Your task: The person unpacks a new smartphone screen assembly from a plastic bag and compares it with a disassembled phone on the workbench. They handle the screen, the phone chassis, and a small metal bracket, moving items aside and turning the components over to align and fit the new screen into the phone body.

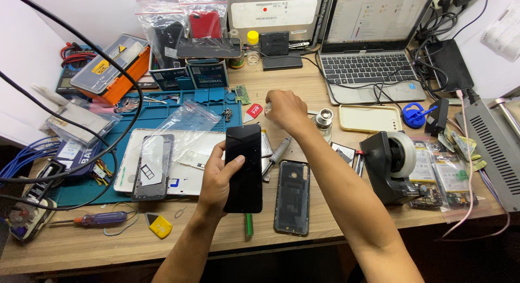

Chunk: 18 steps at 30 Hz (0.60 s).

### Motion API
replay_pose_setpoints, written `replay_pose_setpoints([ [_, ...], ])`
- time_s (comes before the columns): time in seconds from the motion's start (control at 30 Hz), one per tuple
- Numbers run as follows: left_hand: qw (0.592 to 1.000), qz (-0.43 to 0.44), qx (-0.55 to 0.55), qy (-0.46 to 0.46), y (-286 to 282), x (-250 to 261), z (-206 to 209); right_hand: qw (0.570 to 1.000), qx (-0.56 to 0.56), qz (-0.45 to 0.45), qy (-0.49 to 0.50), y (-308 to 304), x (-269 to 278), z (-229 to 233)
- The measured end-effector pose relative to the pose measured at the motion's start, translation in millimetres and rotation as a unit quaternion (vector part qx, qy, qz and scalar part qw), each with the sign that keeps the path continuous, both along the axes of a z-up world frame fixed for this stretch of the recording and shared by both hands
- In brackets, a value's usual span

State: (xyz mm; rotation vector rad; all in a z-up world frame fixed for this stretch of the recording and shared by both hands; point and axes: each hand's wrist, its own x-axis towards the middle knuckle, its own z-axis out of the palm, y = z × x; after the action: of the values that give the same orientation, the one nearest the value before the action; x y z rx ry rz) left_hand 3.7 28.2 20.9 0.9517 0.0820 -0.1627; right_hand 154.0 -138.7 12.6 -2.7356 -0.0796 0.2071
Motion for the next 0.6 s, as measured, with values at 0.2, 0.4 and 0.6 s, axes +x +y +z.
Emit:
replay_pose_setpoints([
  [0.2, 0.999, 0.033, -0.022, 0.005, 1.9, 3.1, 0.7, 0.999, -0.029, -0.024, -0.005, -5.0, 18.7, -35.5],
  [0.4, 1.0, 0.027, 0.01, 0.0, 2.1, 5.3, -11.0, 0.997, -0.013, 0.0, -0.08, 29.3, -27.3, 52.6],
  [0.6, 0.998, 0.015, 0.057, -0.009, 0.8, 20.3, -66.4, 0.893, 0.106, 0.404, -0.167, 140.6, -110.2, 69.4],
])
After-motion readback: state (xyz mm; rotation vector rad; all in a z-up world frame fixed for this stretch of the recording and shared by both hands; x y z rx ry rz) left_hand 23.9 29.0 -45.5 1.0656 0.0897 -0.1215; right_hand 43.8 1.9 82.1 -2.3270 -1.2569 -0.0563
